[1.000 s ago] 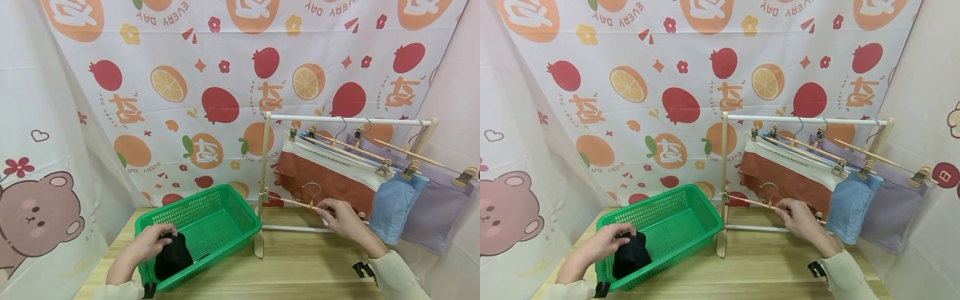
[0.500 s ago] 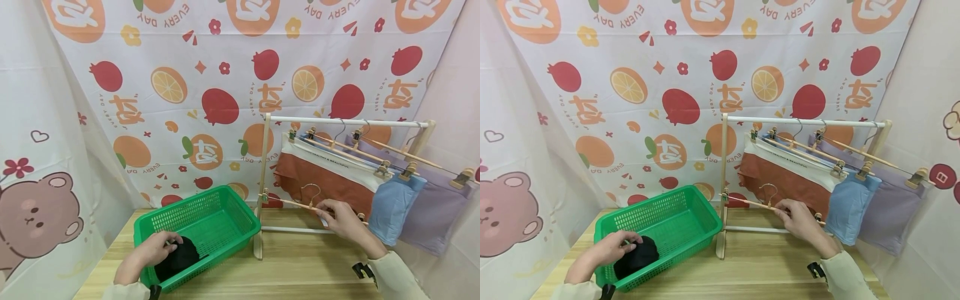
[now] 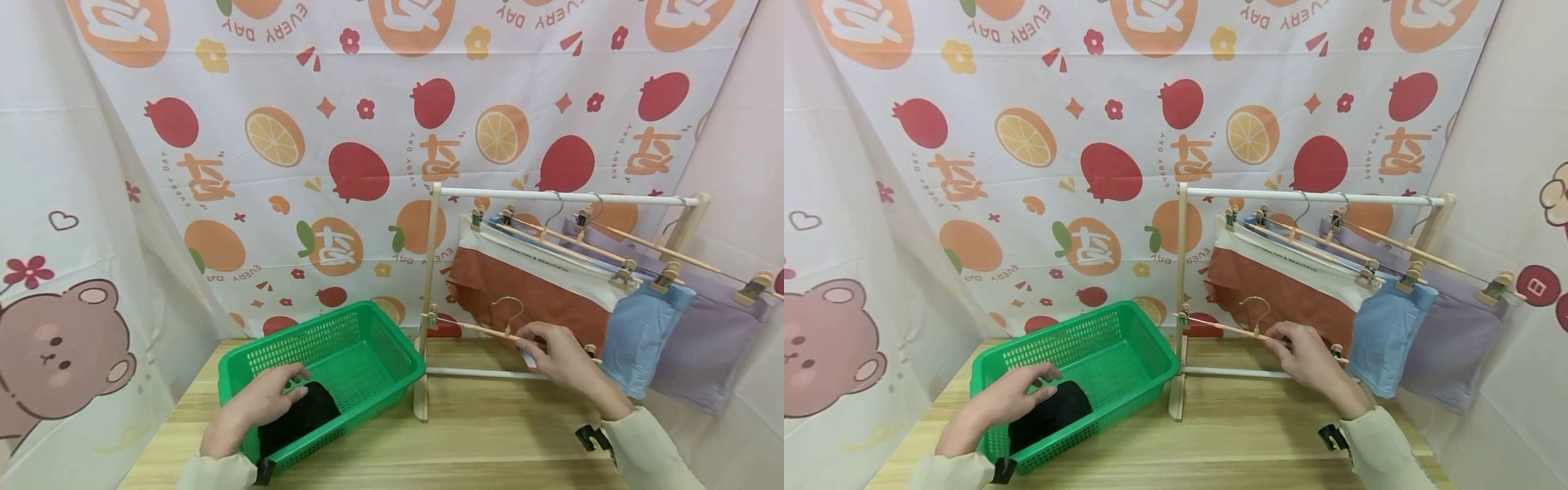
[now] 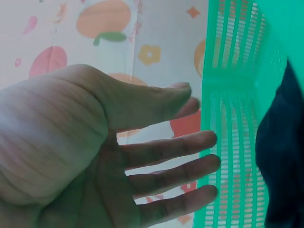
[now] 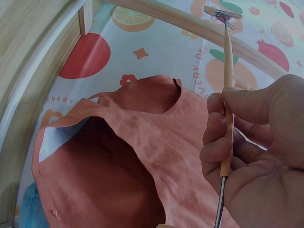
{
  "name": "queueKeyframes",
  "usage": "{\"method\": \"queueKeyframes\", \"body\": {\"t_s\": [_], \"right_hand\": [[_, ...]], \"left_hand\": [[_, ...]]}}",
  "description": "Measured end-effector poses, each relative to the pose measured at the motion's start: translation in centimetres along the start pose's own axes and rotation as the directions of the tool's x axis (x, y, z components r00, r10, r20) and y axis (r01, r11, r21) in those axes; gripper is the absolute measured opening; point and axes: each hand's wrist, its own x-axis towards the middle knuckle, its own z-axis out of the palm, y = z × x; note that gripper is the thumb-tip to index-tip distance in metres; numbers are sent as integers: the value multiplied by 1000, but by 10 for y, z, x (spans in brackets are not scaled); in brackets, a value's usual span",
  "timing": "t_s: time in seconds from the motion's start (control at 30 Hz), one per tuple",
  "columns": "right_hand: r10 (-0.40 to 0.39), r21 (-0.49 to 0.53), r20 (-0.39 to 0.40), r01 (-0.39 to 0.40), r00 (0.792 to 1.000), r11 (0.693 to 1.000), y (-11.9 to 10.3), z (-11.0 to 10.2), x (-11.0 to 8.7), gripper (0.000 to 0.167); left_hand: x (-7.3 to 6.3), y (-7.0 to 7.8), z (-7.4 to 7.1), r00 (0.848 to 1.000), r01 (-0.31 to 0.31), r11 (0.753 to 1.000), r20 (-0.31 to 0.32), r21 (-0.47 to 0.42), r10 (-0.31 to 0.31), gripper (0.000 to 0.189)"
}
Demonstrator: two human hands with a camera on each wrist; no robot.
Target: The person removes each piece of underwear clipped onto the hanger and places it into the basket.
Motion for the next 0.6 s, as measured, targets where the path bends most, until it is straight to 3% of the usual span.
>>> {"method": "queueKeyframes", "body": {"t_s": [0.37, 0.6], "right_hand": [[-16, -10, -1, 16, 1000, 1000, -5, -3, 0, 9], [-29, -34, -12, 29, 1000, 999, -12, -8, 2, 11]], "left_hand": [[20, 42, 18, 989, -104, 994, -98, 34, 107, 27], [44, 70, 28, 972, -166, 986, -165, 30, 169, 31]]}}
